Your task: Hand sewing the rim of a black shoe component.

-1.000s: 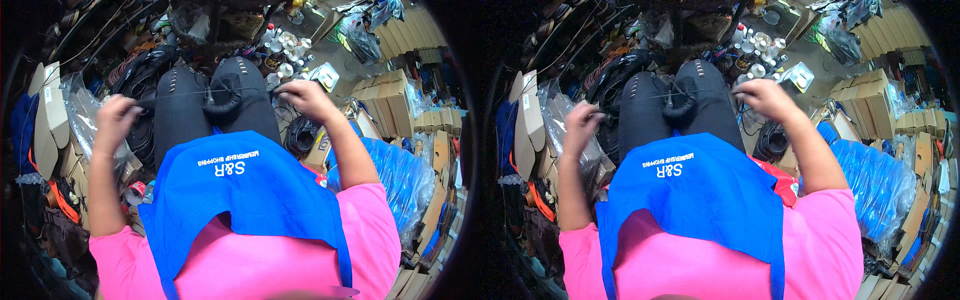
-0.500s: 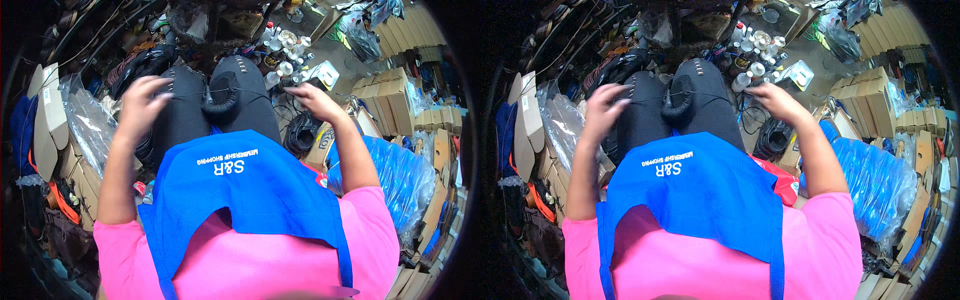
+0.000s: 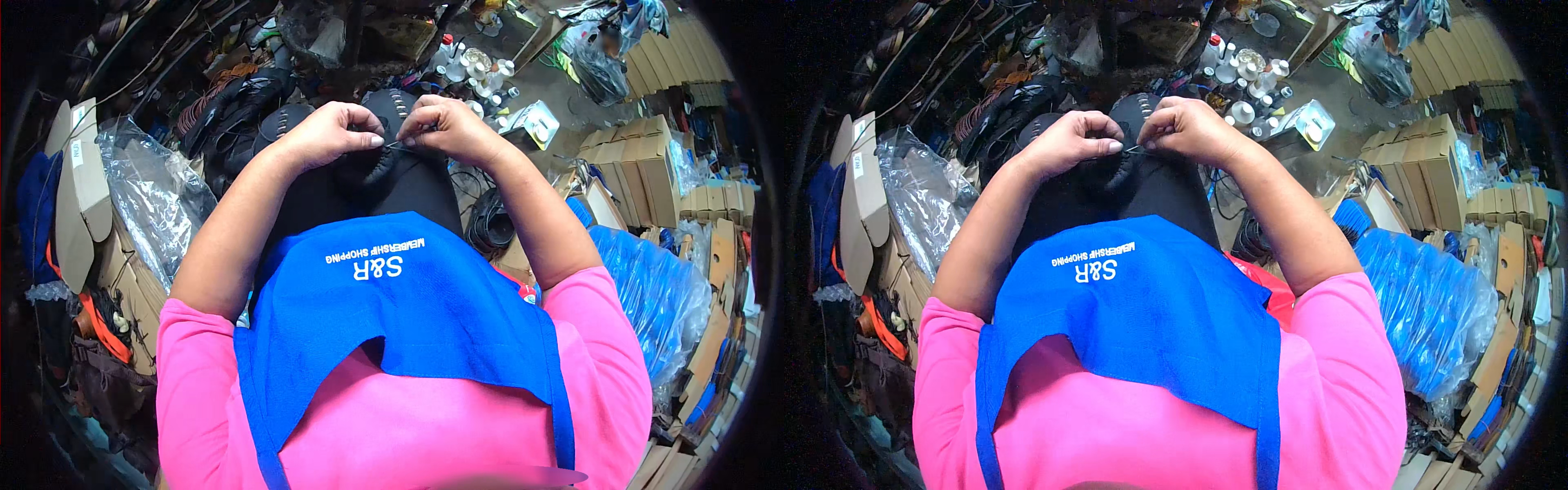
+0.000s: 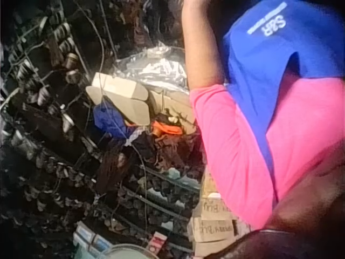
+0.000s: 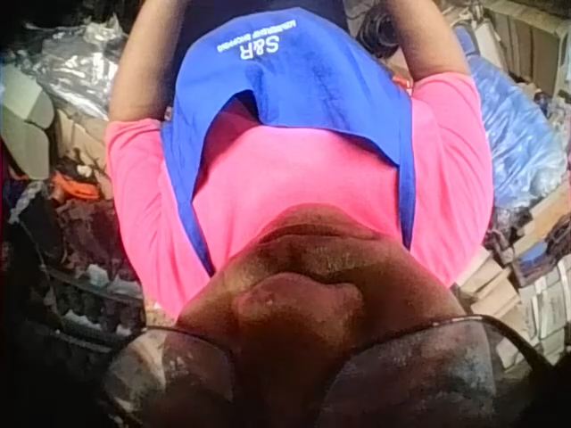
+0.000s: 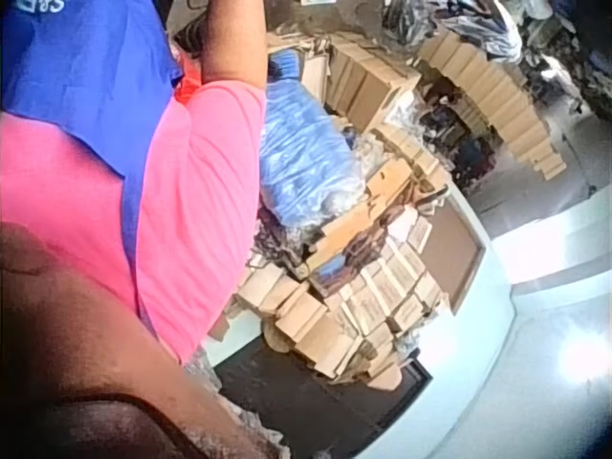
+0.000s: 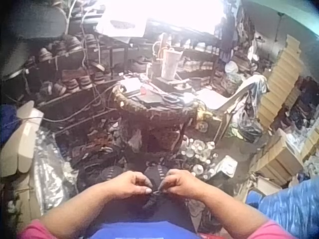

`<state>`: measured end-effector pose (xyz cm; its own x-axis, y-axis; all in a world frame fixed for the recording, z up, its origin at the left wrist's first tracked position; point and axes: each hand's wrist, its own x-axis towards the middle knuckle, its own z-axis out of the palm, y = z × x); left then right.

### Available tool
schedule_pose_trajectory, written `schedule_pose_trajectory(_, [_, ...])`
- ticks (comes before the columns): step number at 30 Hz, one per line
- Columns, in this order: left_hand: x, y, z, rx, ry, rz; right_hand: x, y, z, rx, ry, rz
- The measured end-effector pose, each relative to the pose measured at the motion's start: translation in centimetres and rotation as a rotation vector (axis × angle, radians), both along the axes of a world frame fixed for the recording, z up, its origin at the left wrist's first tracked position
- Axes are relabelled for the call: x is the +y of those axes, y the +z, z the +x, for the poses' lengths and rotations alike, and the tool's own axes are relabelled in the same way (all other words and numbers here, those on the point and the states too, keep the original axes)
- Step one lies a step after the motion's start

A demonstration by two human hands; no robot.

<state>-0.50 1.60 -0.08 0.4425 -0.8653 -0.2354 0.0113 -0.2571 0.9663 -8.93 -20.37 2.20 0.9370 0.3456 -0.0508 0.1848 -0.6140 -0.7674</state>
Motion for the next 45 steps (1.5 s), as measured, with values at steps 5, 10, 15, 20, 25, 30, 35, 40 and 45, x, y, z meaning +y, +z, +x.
schedule_pose_trajectory(5, [0.3, -0.8, 0.3, 0.166, -0.003, -0.049, 0.4, -1.0, -0.9, -0.008, -0.05, 0.107])
schedule_pose_trajectory(10, [0.5, -0.7, 0.3, 0.169, -0.043, -0.038, 0.1, -1.2, -2.1, -0.067, -0.083, 0.125])
schedule_pose_trajectory(15, [0.4, -0.9, 0.2, 0.179, -0.038, -0.029, -0.5, -0.6, -2.2, 0.001, -0.129, 0.103])
schedule_pose_trajectory(20, [0.2, -0.7, 0.2, 0.156, -0.062, -0.026, 0.2, -1.1, -2.1, -0.033, -0.097, 0.098])
schedule_pose_trajectory(25, [0.3, -0.7, 0.4, 0.154, -0.113, -0.026, 0.6, -1.5, -2.4, -0.134, -0.095, 0.041])
schedule_pose_trajectory(30, [0.1, -0.6, 0.7, -0.003, -0.22, 0.008, 1.3, 0.3, -3.2, -0.218, -0.051, -0.218])
schedule_pose_trajectory(35, [0.1, -0.2, 0.9, -0.12, -0.282, 0.006, 3.0, 3.3, -2.7, -0.333, 0.15, -0.619])
schedule_pose_trajectory(40, [-0.9, 0.7, 1.0, -0.256, -0.285, 0.094, 2.9, 3.1, -0.4, -0.273, 0.254, -0.626])
schedule_pose_trajectory(45, [-1.5, -0.6, 0.8, -0.159, -0.044, 0.082, 2.0, 1.2, 0.9, -0.007, 0.178, -0.355])
